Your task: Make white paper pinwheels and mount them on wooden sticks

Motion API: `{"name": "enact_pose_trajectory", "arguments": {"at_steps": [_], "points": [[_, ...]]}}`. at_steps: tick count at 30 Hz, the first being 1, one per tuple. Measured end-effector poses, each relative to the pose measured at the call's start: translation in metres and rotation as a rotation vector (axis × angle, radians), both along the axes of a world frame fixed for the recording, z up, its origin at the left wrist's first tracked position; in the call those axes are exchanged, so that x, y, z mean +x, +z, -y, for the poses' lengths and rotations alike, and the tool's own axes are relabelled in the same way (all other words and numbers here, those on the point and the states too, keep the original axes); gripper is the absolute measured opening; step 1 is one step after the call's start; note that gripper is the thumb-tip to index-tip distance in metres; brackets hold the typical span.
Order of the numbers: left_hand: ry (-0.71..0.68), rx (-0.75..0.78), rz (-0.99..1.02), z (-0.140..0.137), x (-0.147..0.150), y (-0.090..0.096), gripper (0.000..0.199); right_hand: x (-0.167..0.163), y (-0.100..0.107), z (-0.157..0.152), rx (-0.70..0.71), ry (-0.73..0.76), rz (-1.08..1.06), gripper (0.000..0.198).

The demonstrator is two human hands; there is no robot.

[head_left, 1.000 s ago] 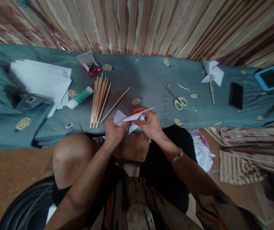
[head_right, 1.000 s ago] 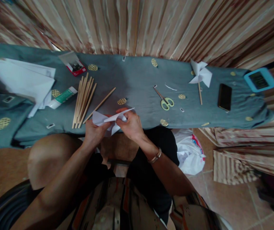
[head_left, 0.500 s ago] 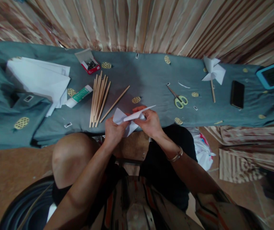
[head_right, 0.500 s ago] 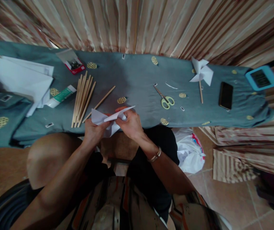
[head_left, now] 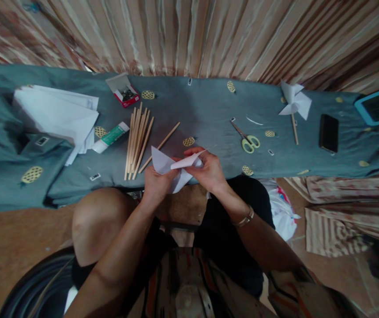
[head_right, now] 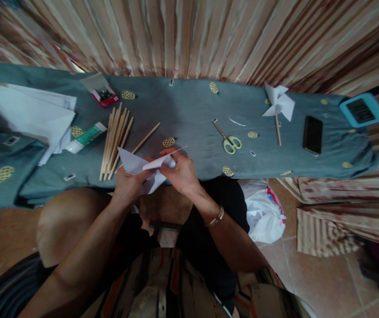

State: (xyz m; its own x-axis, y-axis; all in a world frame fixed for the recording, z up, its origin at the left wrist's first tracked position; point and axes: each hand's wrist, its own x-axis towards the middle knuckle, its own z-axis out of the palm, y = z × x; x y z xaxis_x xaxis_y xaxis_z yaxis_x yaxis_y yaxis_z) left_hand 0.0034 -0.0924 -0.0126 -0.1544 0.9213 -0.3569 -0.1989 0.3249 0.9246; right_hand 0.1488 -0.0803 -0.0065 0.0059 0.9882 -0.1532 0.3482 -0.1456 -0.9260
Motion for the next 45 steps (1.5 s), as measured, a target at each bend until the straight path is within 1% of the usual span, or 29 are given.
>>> {"name": "enact_pose_trajectory", "arguments": {"at_steps": [5,10,12,15,17,19,21,23,25,26,28,31,32,34,36,39,42,45], "points": [[0.004,-0.033,0.032,0.000,-0.001,-0.002,0.024,0.002,-0.004,0.001,-0.015,0.025,-0.037,0.030],[-0.038,-0.036,0.073,0.001,-0.003,0.000,0.026,0.002,-0.002,0.001,-0.013,0.015,-0.063,0.029],[-0.062,-0.036,0.094,0.001,-0.004,0.003,0.032,0.004,0.000,0.000,-0.018,-0.008,-0.094,0.030],[-0.092,-0.023,0.151,0.000,-0.007,0.006,0.046,0.011,0.006,-0.005,-0.029,-0.052,-0.210,0.030],[-0.108,0.024,0.183,0.001,-0.011,0.009,0.055,0.016,0.009,-0.008,-0.027,-0.095,-0.277,0.032],[-0.118,0.089,0.172,0.001,-0.016,0.014,0.064,0.021,0.013,-0.011,-0.015,-0.141,-0.318,0.033],[-0.114,0.143,0.131,-0.002,-0.023,0.020,0.062,0.024,0.016,-0.012,-0.010,-0.178,-0.355,0.035],[-0.095,0.189,0.068,-0.009,-0.028,0.026,0.049,0.027,0.017,-0.014,-0.018,-0.200,-0.404,0.036],[-0.104,0.234,-0.057,-0.024,-0.033,0.030,0.037,0.029,0.018,-0.015,-0.033,-0.208,-0.454,0.038],[-0.131,0.269,-0.163,-0.033,-0.034,0.030,0.033,0.029,0.019,-0.016,-0.042,-0.209,-0.475,0.038],[-0.239,0.321,-0.432,-0.052,-0.035,0.028,0.025,0.029,0.019,-0.017,-0.061,-0.212,-0.502,0.039],[-0.469,0.390,-0.813,-0.076,-0.034,0.017,0.021,0.029,0.018,-0.018,-0.077,-0.212,-0.515,0.038],[-0.521,0.428,-0.907,-0.081,-0.034,0.013,0.020,0.029,0.017,-0.018,-0.076,-0.210,-0.510,0.038],[-0.563,0.492,-1.015,-0.087,-0.031,0.006,0.018,0.028,0.016,-0.017,-0.067,-0.205,-0.488,0.037],[-0.550,0.516,-1.033,-0.091,-0.029,0.002,0.017,0.028,0.016,-0.016,-0.059,-0.198,-0.458,0.035],[-0.503,0.482,-0.964,-0.095,-0.028,-0.001,0.015,0.028,0.017,-0.014,-0.046,-0.187,-0.422,0.034],[-0.462,0.444,-0.878,-0.099,-0.028,0.001,0.012,0.028,0.021,-0.012,-0.011,-0.172,-0.346,0.031],[-0.444,0.439,-0.773,-0.096,-0.025,0.006,0.008,0.028,0.024,-0.010,0.052,-0.136,-0.251,0.027]]}}
